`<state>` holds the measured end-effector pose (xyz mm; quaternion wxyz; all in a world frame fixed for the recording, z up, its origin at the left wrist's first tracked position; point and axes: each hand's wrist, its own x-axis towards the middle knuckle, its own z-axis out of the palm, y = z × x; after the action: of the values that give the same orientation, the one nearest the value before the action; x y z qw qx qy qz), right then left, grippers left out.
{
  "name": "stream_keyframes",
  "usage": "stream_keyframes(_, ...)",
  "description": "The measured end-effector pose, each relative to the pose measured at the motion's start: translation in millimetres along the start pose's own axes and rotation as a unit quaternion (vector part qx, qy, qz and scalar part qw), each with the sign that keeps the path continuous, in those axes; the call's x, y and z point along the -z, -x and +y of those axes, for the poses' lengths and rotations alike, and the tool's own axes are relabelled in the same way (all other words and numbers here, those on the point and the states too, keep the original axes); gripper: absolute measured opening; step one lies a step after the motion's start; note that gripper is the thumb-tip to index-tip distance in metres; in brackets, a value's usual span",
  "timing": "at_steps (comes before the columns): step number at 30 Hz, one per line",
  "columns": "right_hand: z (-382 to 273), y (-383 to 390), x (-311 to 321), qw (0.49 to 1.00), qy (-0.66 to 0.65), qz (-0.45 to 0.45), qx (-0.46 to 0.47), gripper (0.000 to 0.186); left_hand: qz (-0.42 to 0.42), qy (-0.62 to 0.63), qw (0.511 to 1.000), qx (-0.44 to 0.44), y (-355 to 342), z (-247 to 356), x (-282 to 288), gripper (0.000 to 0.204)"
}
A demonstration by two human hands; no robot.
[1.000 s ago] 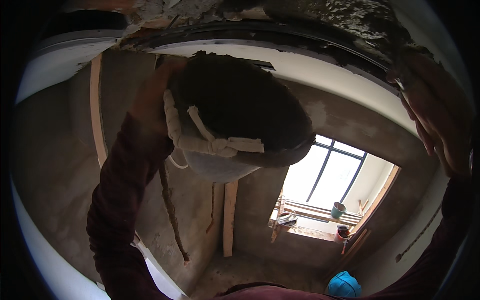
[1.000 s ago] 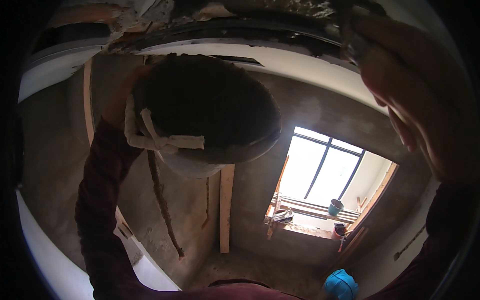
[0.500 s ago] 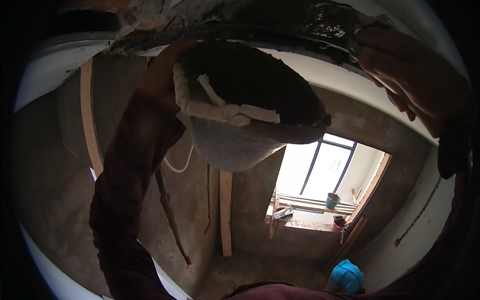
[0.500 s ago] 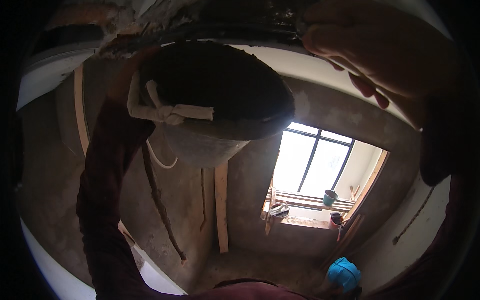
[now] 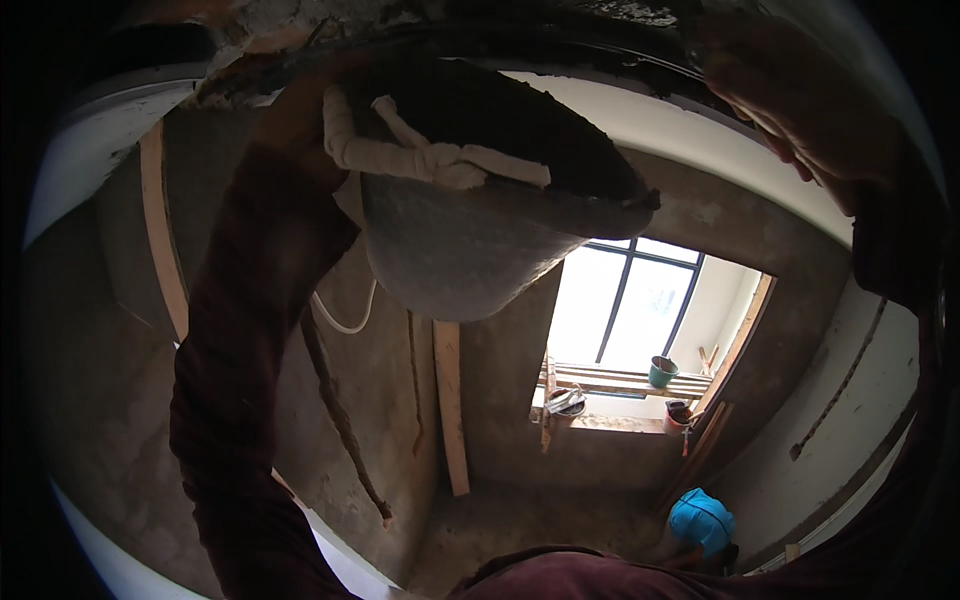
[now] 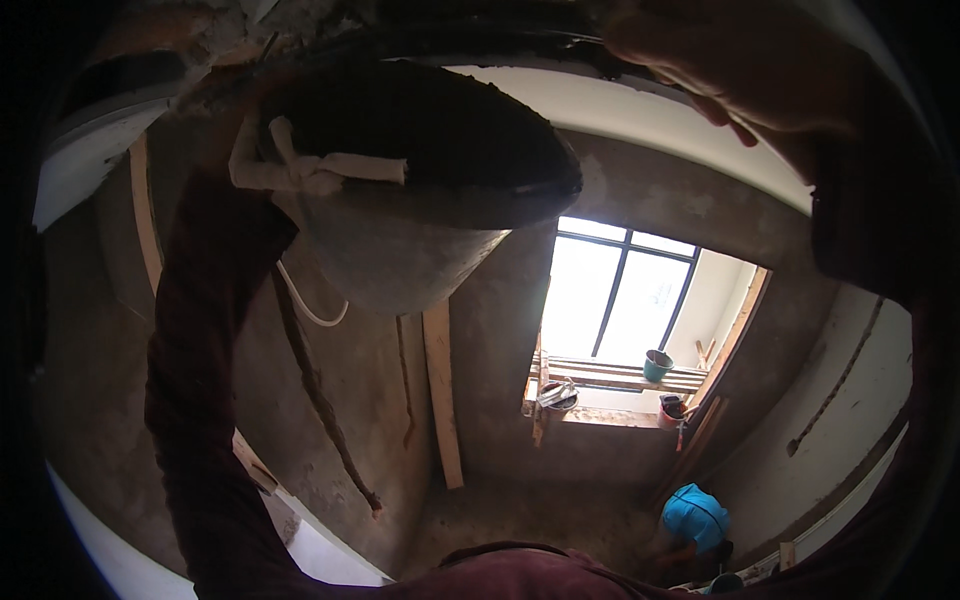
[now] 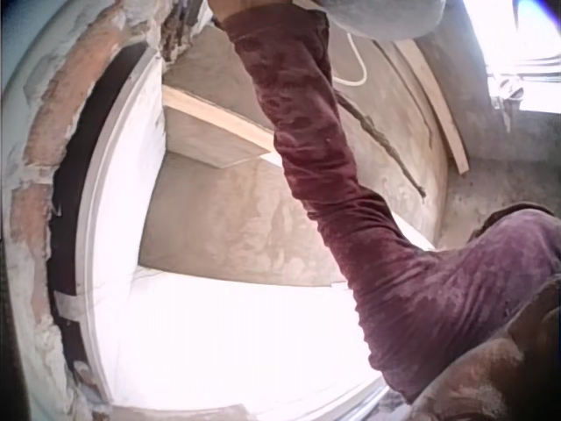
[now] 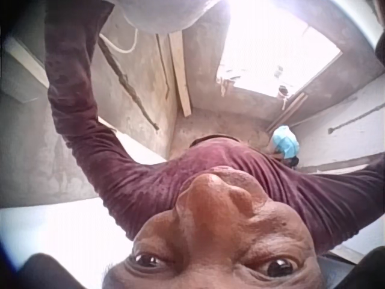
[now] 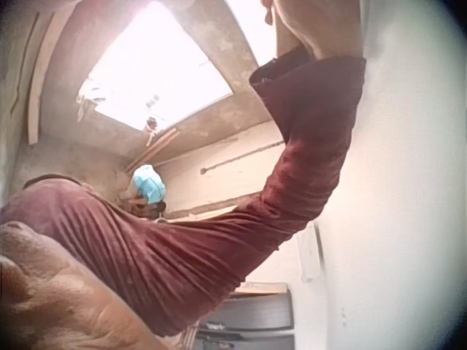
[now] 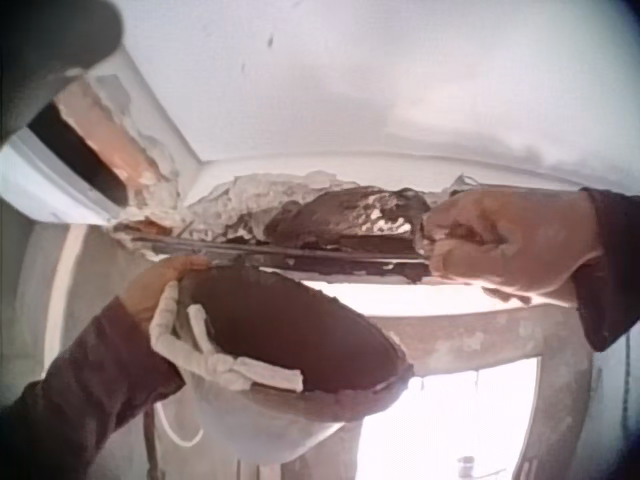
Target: The person applies plaster to the upper edge of a doorway using a trowel, scooping material from a bucket held in the other hand.
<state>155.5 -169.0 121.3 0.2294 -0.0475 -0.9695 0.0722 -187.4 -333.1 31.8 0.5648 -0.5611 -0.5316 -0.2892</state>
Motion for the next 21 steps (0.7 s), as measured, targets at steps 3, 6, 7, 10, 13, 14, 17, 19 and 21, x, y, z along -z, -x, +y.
stream_keyframes(3,24,6,3,0.996,0.050,0.025,0.064,0.027,-0.004,0.037,0.999,0.022,-5,8,2,0.036)
stream_keyframes(6,46,7,-7,0.988,0.077,0.119,0.057,0.023,0.008,0.174,0.982,0.071,-6,9,11,0.034)
stream_keyframes(7,49,11,-9,0.985,0.083,0.151,0.027,0.038,0.015,0.219,0.972,0.079,-7,9,7,0.034)
stream_keyframes(10,54,30,-15,0.976,0.080,0.203,0.010,0.038,0.018,0.352,0.932,0.084,-10,2,-11,0.032)
stream_keyframes(13,72,23,-13,0.971,0.064,0.227,0.044,0.038,-0.005,0.406,0.910,0.085,-5,-14,-10,0.031)
stream_keyframes(14,74,25,-12,0.968,0.067,0.237,0.045,0.038,-0.010,0.415,0.906,0.080,-5,-11,-13,0.031)
stream_keyframes(17,70,30,-9,0.962,0.105,0.250,0.033,0.037,0.046,0.337,0.940,0.017,-7,15,-26,0.023)
stream_keyframes(19,72,12,-14,0.963,0.107,0.243,0.039,0.037,0.104,0.480,0.828,0.271,-16,62,-6,0.021)
stream_keyframes(21,61,10,-13,0.961,0.127,0.242,0.037,0.037,0.143,0.558,0.726,0.375,-22,81,5,0.020)
